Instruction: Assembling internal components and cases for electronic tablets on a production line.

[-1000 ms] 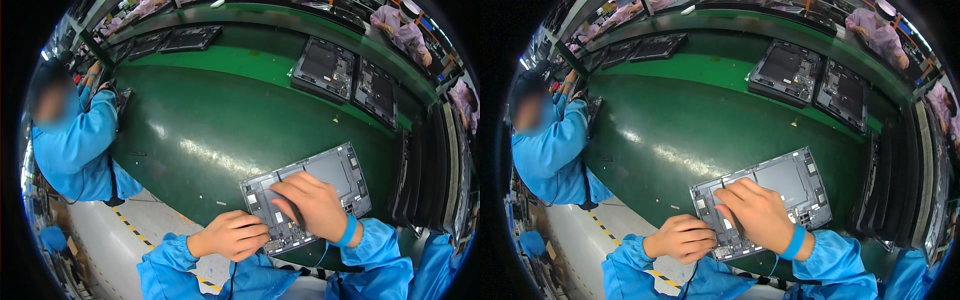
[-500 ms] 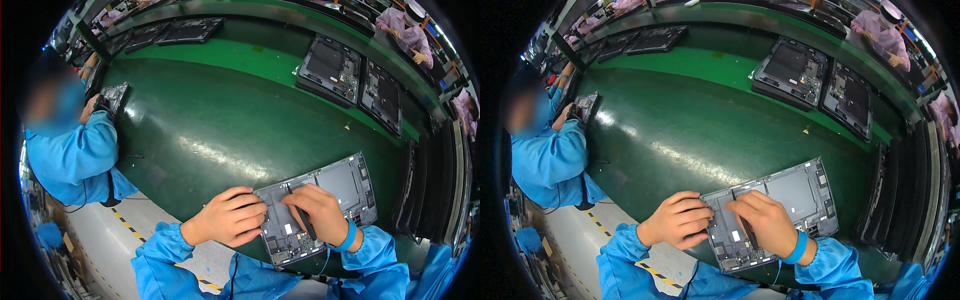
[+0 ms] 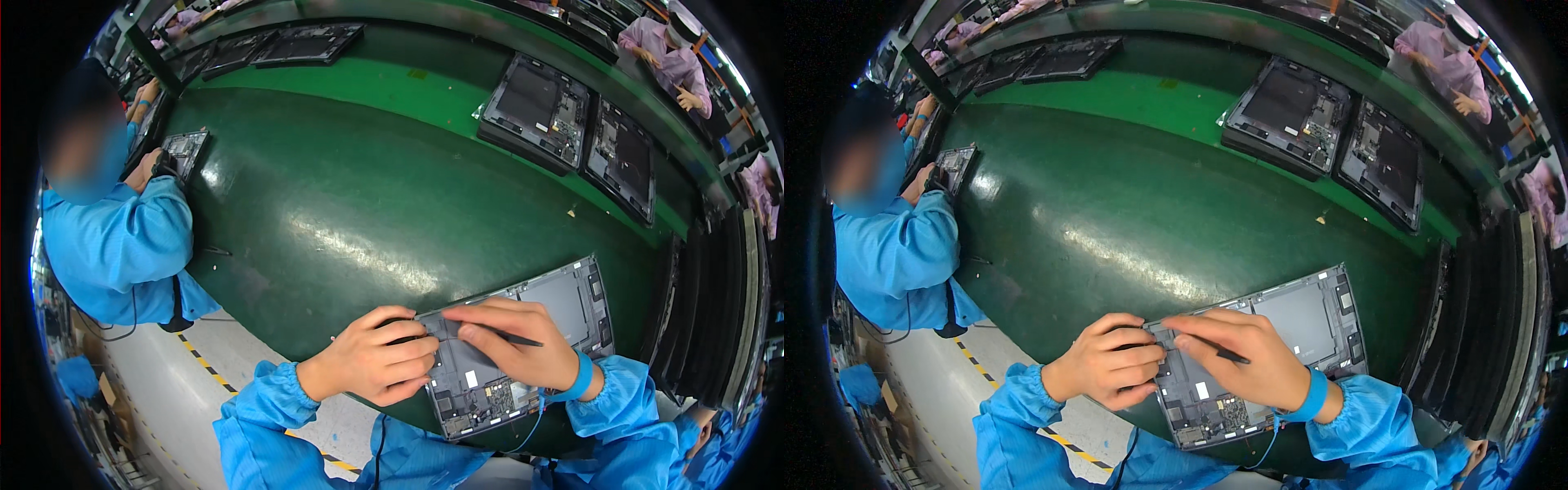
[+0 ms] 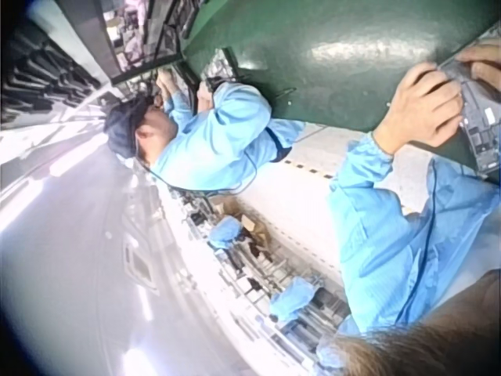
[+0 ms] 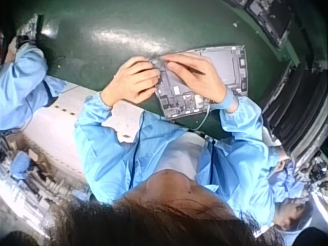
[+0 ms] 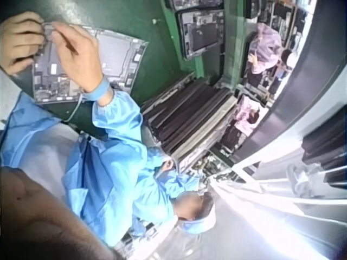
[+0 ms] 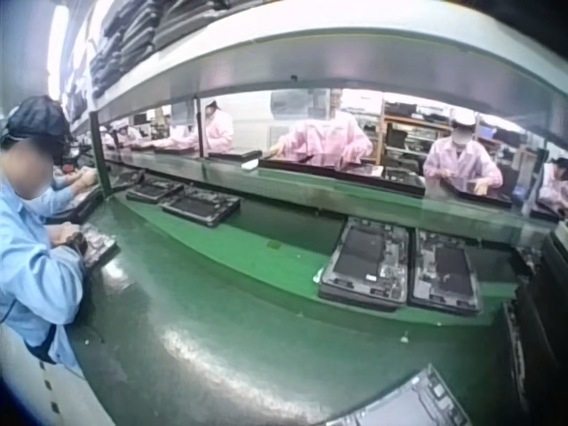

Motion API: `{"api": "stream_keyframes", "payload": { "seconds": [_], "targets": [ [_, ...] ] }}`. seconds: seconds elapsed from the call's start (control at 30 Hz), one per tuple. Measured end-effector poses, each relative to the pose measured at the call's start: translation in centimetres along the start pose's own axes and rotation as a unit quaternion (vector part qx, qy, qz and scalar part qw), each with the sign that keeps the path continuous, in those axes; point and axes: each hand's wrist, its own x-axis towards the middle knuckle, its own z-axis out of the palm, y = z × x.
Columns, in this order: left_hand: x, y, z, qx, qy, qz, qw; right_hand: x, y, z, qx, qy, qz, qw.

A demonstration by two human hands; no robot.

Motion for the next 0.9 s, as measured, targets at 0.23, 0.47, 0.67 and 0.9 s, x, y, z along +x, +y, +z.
{"api": "stream_keyframes", "payload": {
  "seconds": [0.23,0.47,0.67,0.9],
  "targets": [
    [-0.3,-0.2,0.3,0.003,0.014,0.0,1.0,-0.2,1.9,-0.2,0.039,-0.005,-0.003,0.999],
    [0.1,-0.3,0.0,-0.009,0.01,-0.006,1.0,0.4,2.3,-0.1,-0.011,0.001,-0.057,0.998],
    [0.2,-0.4,0.3,-0.02,0.015,-0.006,1.0,0.5,1.7,-0.1,-0.048,0.019,-0.051,0.997],
    [0.2,-0.2,0.6,-0.034,0.016,-0.016,0.999,-0.3,2.1,0.4,-0.142,0.03,-0.094,0.985]
  ]
}}
